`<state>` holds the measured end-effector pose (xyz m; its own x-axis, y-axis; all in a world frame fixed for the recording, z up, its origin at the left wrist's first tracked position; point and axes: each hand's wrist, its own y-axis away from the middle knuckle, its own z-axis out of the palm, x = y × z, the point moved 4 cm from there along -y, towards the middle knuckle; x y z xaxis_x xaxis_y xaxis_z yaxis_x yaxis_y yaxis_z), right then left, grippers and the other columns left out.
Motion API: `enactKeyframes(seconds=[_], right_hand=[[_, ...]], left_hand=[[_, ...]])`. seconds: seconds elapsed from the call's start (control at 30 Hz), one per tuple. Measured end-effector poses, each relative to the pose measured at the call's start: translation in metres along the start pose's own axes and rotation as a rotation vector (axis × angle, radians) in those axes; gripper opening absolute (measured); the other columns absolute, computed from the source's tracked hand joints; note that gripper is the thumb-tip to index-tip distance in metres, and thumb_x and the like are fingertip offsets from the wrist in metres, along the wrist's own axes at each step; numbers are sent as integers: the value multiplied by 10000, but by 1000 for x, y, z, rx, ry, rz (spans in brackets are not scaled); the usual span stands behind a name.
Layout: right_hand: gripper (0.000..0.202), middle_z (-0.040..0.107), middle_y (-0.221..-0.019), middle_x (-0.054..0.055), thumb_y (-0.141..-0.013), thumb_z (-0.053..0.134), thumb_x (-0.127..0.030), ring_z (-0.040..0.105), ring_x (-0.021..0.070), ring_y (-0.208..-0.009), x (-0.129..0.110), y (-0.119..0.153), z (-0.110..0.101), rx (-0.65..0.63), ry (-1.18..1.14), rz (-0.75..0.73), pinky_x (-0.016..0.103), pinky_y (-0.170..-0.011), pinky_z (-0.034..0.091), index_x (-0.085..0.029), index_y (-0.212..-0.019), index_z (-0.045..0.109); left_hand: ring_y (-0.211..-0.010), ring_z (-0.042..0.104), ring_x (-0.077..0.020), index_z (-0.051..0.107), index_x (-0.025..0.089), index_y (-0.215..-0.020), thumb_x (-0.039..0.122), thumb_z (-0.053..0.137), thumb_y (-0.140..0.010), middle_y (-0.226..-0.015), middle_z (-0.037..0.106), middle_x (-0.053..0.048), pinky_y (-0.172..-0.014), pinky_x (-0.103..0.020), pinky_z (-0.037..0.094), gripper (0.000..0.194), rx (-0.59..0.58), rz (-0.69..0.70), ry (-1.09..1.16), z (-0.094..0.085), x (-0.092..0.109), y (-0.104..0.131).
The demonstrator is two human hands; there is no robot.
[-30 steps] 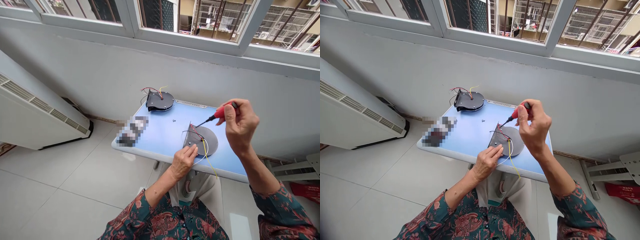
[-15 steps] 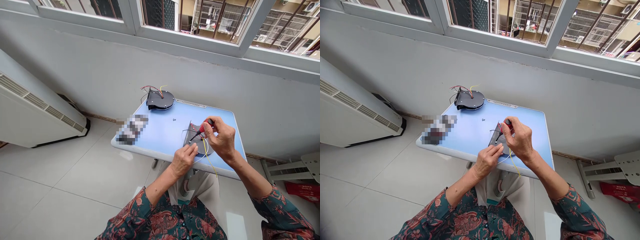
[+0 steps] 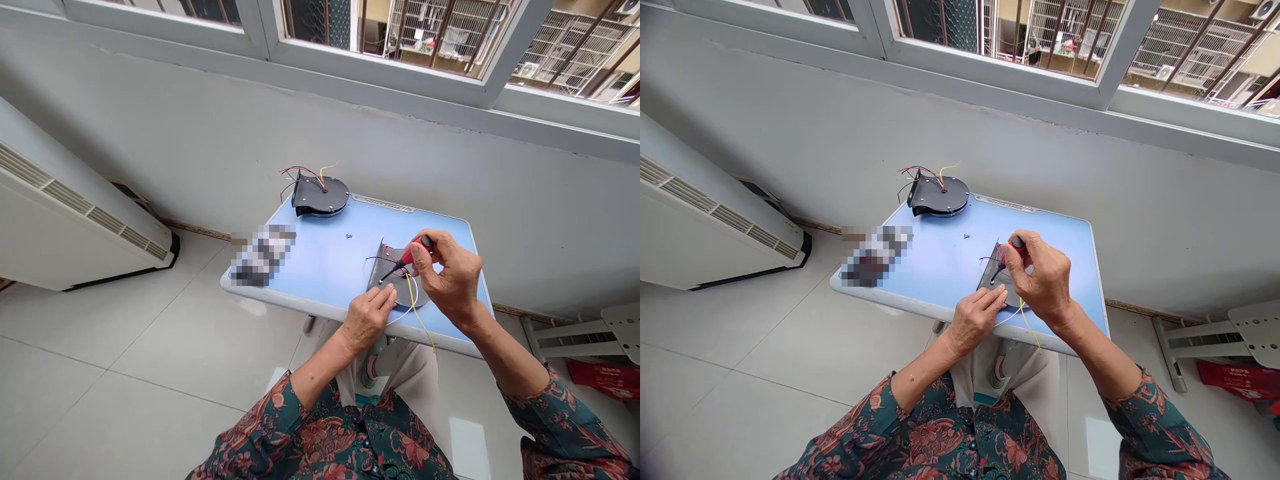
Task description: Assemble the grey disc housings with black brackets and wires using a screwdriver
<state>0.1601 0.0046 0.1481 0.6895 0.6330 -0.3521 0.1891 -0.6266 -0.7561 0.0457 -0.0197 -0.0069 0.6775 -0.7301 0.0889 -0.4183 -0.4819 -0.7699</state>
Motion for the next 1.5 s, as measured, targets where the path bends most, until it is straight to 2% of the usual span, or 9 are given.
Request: enactKeyframes(seconds=[0.4,0.6,0.8,0.93,1.0,1.07,1.17,1.3,1.5], right_hand=[[171,668,-710,-16,-998,533,-305,632,85,-523,6,2,8,-35,24,-3,201,-508,461,-215,-862,585],[156,654,-714,-17,-1005,523,-265,605,78,-544,1,-4,12,-100,-17,-100,199,-543,471,-192,-885,592],[164,667,-751,-3,-1016,496,-301,578,92,-575,3,-15,15,-321,-119,-157,220,-594,485,-204,-925,592],[167,687,-769,3,-1000,498,-334,603,104,-536,13,-23,14,-447,-239,58,235,-551,498,-211,-940,593],[180,704,-759,9,-984,528,-372,610,116,-512,20,-26,13,-426,-222,222,247,-533,511,-216,-924,592],[221,713,-750,17,-968,554,-423,624,127,-503,24,-27,14,-394,-144,283,261,-535,513,-218,-891,586],[308,689,-686,7,-953,569,-507,625,139,-481,19,-24,15,-333,18,198,265,-506,468,-226,-830,539],[376,625,-593,-18,-995,485,-547,580,136,-430,5,-18,18,-248,223,55,265,-461,406,-237,-783,489],[342,688,-652,-5,-1025,467,-503,651,125,-470,1,-23,26,-296,66,-19,231,-410,421,-229,-842,557]], left_hand=[[-774,679,-181,631,106,-1156,92,472,-1012,-1125,759,-169,-690,-334,611,214,9,9,0,-4,1,-3],[-769,669,-177,624,103,-1142,77,475,-1006,-1125,762,-152,-688,-323,610,204,36,12,-17,-7,2,-3],[-772,673,-179,585,109,-1180,84,439,-1023,-1150,745,-153,-684,-335,618,216,16,17,3,-6,2,-2],[-802,692,-198,589,86,-1166,88,424,-1036,-1169,729,-164,-712,-342,618,209,-50,1,3,-6,3,-4],[-801,695,-196,601,72,-1159,103,441,-1037,-1172,721,-176,-691,-334,614,203,-104,9,-19,-4,5,-4],[-768,684,-170,617,55,-1144,116,479,-1024,-1149,718,-195,-654,-304,608,193,-140,45,-56,-1,6,-4],[-747,661,-148,645,37,-1136,163,510,-1021,-1153,712,-207,-635,-281,593,218,-205,59,-110,5,5,-3],[-722,631,-133,684,40,-1104,161,492,-1014,-1159,719,-182,-608,-261,566,244,-153,55,-108,4,5,-2],[-687,616,-131,703,21,-1109,154,492,-987,-1199,698,-237,-549,-260,532,278,-213,91,-88,6,6,0]])
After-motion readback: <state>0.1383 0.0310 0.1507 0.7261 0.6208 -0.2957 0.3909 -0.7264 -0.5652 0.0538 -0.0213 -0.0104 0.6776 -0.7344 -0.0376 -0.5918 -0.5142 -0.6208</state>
